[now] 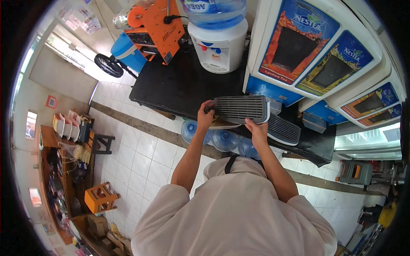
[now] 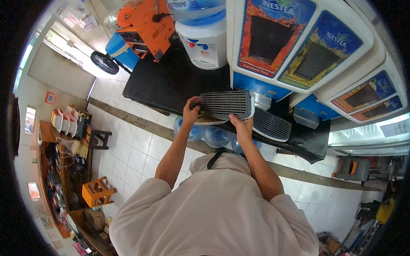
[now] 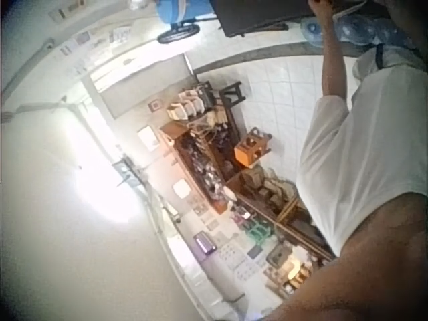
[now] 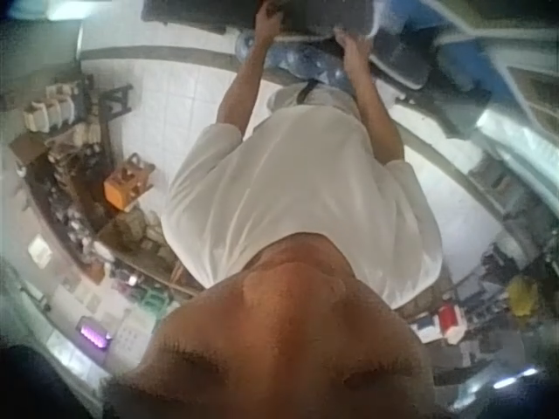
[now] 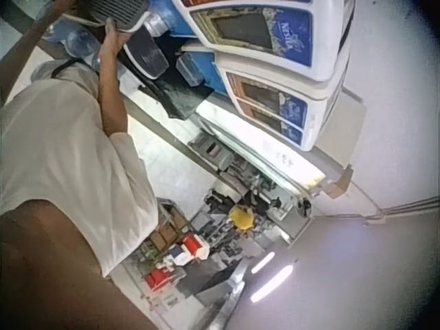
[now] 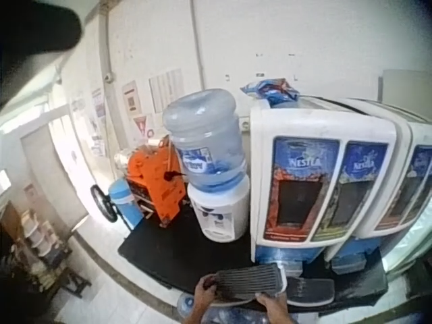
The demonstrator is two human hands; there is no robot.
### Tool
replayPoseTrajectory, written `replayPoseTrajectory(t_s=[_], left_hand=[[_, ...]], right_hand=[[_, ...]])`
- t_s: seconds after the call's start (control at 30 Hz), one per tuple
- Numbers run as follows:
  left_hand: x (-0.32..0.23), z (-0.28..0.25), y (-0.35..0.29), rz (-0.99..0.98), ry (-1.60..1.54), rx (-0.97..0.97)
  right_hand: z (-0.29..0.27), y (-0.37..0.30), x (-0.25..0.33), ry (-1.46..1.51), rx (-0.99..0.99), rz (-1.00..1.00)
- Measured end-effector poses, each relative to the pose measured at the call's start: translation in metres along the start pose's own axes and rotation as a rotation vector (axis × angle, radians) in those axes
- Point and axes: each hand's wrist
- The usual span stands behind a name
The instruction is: Cleaning the drip trays and exterior of a beverage dispenser station.
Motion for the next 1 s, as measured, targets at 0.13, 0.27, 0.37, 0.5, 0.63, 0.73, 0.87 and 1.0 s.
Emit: replayPoseTrajectory(t_s=[0.13, 0.27, 0.37, 0.5, 0.63, 0.73, 0.87, 1.0], left_hand=[[0.021, -0.004, 0.011, 0.162, 0.540, -0.055], [-0.004, 0.003, 0.013, 0.309, 0.679, 0.015], [-0.017, 0.013, 0.005, 0.347, 0.693, 0.110], [0.009, 0.007, 0.005, 0.225, 0.658, 0.189], [0.016, 0.016, 0.006, 0.567, 0.769, 0.032], [0.003, 0.015, 0.015, 0.257, 0.676, -0.041], [0.003, 0.014, 0.029, -0.034, 0.366, -0.110], [0.012, 0.008, 0.024, 0.048, 0.448, 0.000]], right_hand=[[-0.020, 0.002, 0.001, 0.268, -0.004, 0.152], [-0.061, -0.013, 0.010, 0.398, -0.118, 0.111], [-0.109, -0.028, 0.023, 0.439, -0.198, 0.063], [-0.143, -0.035, 0.032, 0.377, -0.275, 0.040], [-0.176, -0.027, 0.020, 0.281, -0.334, 0.062], [-0.194, -0.027, 0.024, 0.269, -0.323, 0.242], [-0.209, -0.019, 0.022, 0.254, -0.299, 0.353], [-0.213, -0.021, 0.026, 0.247, -0.204, 0.480]])
Point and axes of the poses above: each hand's wrist, its own y-axis towards the middle knuckle, its own z-axis out of the palm, x = y × z, and after that the axes turned 5 degrees about z, right-handed
